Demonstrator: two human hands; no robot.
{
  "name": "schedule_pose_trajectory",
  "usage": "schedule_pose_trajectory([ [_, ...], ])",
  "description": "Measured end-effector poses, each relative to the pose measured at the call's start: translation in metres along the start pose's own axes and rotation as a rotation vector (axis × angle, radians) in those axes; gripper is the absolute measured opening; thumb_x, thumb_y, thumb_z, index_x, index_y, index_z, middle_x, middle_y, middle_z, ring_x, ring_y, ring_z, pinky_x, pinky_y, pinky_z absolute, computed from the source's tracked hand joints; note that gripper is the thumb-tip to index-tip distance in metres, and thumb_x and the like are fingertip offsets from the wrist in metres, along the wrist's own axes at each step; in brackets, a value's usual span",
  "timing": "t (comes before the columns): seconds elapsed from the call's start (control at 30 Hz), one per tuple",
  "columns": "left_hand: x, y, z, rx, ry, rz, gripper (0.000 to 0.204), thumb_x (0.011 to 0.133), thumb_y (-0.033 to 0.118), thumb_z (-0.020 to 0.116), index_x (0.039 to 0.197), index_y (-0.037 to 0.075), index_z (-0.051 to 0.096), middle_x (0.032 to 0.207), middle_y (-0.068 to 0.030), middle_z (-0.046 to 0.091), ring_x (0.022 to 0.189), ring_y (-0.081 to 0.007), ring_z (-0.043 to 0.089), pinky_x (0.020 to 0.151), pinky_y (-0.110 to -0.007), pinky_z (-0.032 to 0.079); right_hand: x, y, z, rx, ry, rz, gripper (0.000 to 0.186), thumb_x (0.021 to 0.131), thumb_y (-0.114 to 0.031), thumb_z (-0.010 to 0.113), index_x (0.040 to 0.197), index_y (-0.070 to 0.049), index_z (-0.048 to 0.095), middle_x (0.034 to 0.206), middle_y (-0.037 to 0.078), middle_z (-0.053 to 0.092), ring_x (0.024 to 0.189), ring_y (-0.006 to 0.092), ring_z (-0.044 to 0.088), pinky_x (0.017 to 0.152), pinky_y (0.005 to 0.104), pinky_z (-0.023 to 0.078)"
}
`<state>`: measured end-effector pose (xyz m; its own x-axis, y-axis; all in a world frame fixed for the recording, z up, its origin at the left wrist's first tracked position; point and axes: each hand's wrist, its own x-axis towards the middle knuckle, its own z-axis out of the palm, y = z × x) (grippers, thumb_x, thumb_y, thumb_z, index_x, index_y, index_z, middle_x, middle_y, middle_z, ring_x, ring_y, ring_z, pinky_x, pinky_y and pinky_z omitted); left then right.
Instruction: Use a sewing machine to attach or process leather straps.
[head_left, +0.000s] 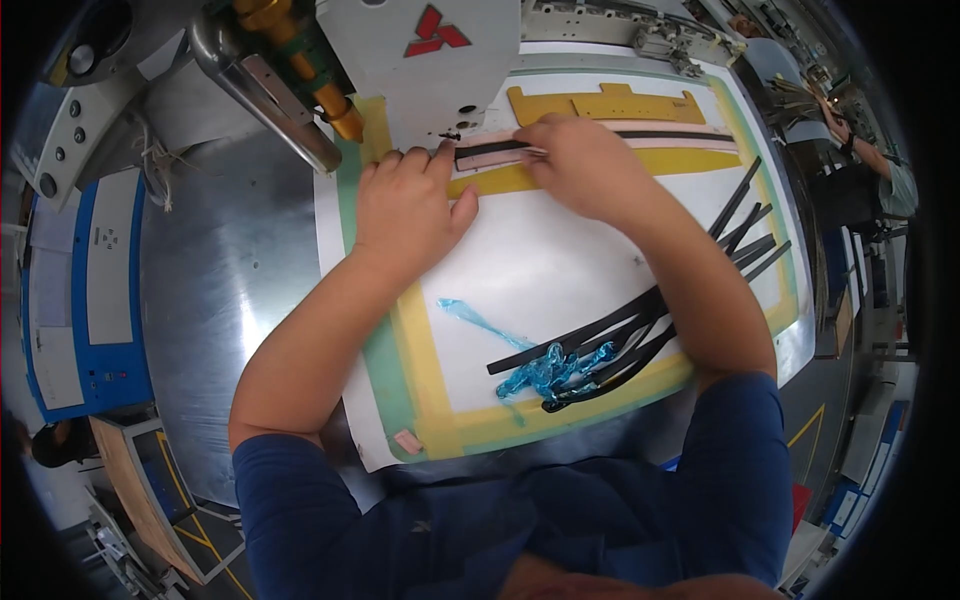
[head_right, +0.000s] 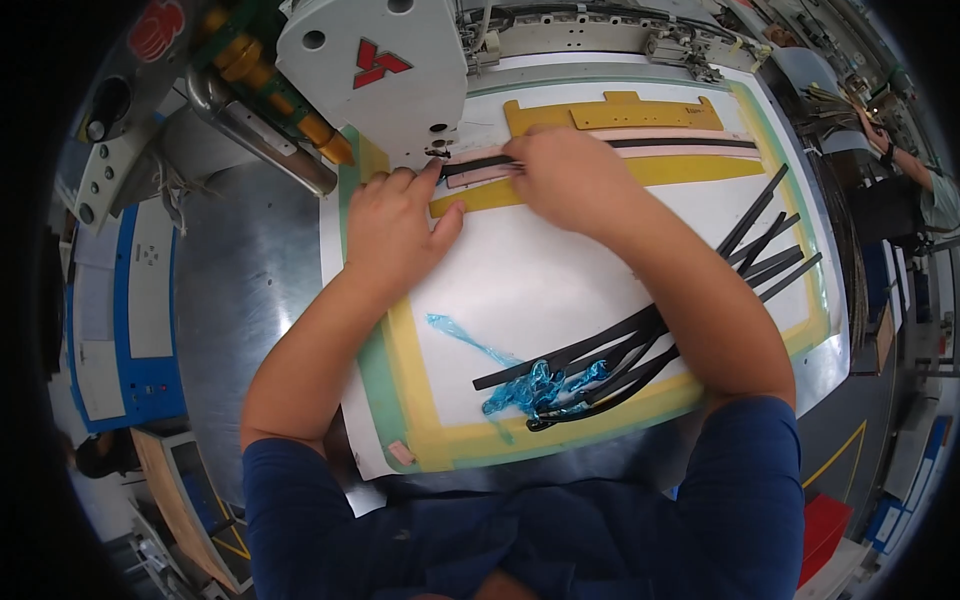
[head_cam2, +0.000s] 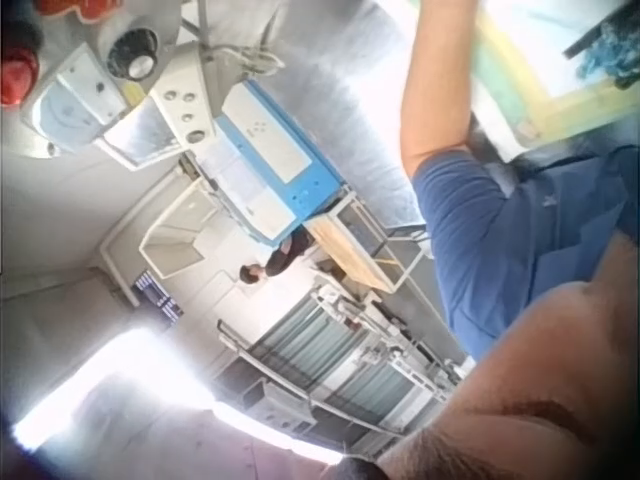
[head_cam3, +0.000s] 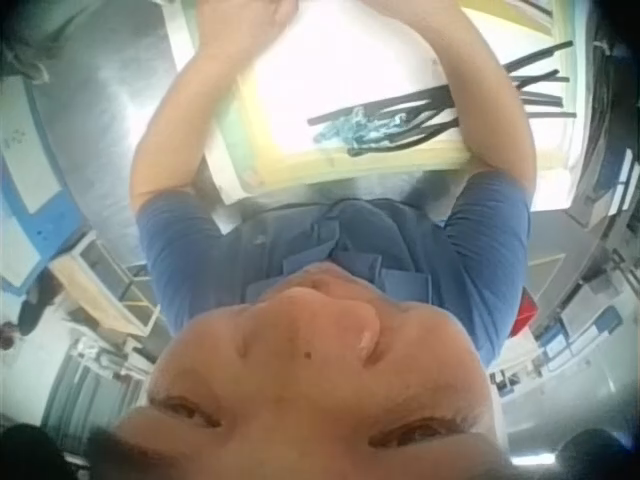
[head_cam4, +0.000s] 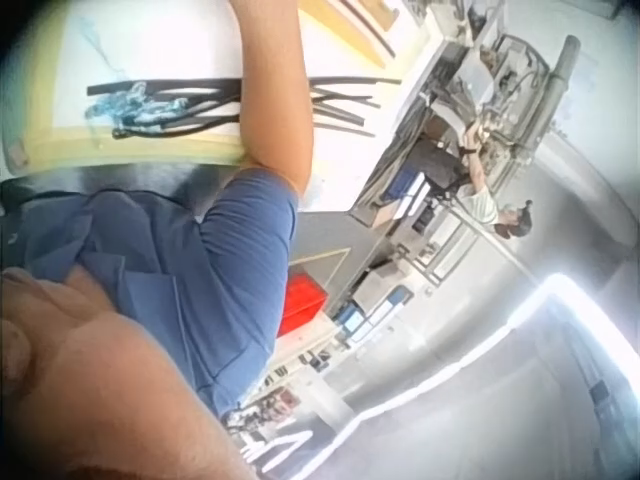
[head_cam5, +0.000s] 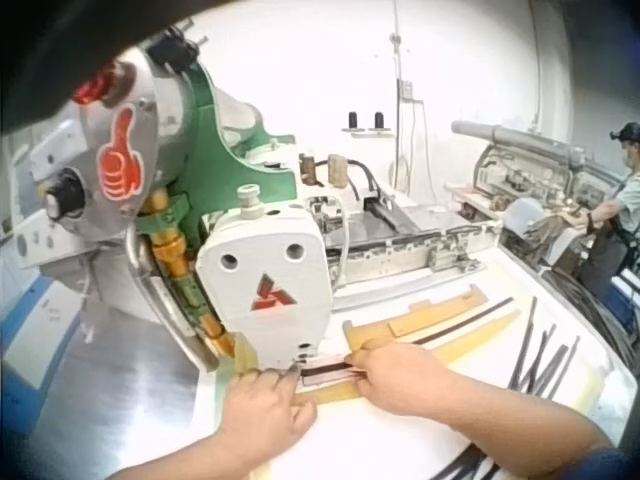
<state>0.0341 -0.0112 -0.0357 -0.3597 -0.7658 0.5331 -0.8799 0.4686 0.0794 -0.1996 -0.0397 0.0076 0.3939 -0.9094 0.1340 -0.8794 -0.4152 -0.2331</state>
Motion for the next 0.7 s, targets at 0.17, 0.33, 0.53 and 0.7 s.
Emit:
schedule_pose_trajectory([
  [0.17, 0.003, 0.002, 0.0, 0.009, -0.151, -0.035, 0.05, 0.088, 0.038, 0.073, 0.126, 0.005, 0.075, 0.1, -0.0122, 0.069, 0.099, -0.0333, 0.065, 0.09, -0.047, 0.049, -0.003, 0.0, 0.023, 0.052, 0.035, -0.109, 0.036, 0.09, -0.014, 0.069, 0.125, -0.009, 0.071, 0.119, 0.011, 0.068, 0.105, 0.0335, 0.071, 0.09, 0.0446, 0.058],
  [0.33, 0.009, 0.002, -0.001, 0.027, -0.173, -0.044, 0.044, 0.088, 0.038, 0.074, 0.12, 0.007, 0.078, 0.102, -0.0109, 0.071, 0.099, -0.0332, 0.065, 0.09, -0.047, 0.049, -0.005, 0.0, 0.026, 0.045, 0.056, -0.165, 0.036, 0.088, -0.011, 0.069, 0.124, -0.006, 0.07, 0.117, 0.012, 0.067, 0.101, 0.033, 0.072, 0.086, 0.0449, 0.059],
  [0.53, 0.01, 0.003, 0.001, 0.015, -0.168, -0.046, 0.042, 0.089, 0.036, 0.073, 0.118, 0.005, 0.078, 0.113, -0.0121, 0.073, 0.108, -0.0331, 0.066, 0.095, -0.046, 0.049, -0.004, 0.001, 0.026, -0.069, 0.059, -0.212, 0.031, 0.091, -0.007, 0.061, 0.121, -0.004, 0.071, 0.115, 0.01, 0.067, 0.097, 0.0321, 0.073, 0.08, 0.0426, 0.06],
  [0.7, 0.009, 0.003, 0.001, -0.004, -0.176, -0.035, 0.042, 0.09, 0.034, 0.073, 0.118, 0.002, 0.078, 0.118, -0.0136, 0.074, 0.11, -0.0328, 0.068, 0.097, -0.046, 0.05, -0.006, 0.0, 0.023, -0.07, 0.041, -0.238, 0.03, 0.092, -0.004, 0.059, 0.119, -0.006, 0.073, 0.113, 0.009, 0.067, 0.097, 0.0313, 0.073, 0.081, 0.0422, 0.061],
])
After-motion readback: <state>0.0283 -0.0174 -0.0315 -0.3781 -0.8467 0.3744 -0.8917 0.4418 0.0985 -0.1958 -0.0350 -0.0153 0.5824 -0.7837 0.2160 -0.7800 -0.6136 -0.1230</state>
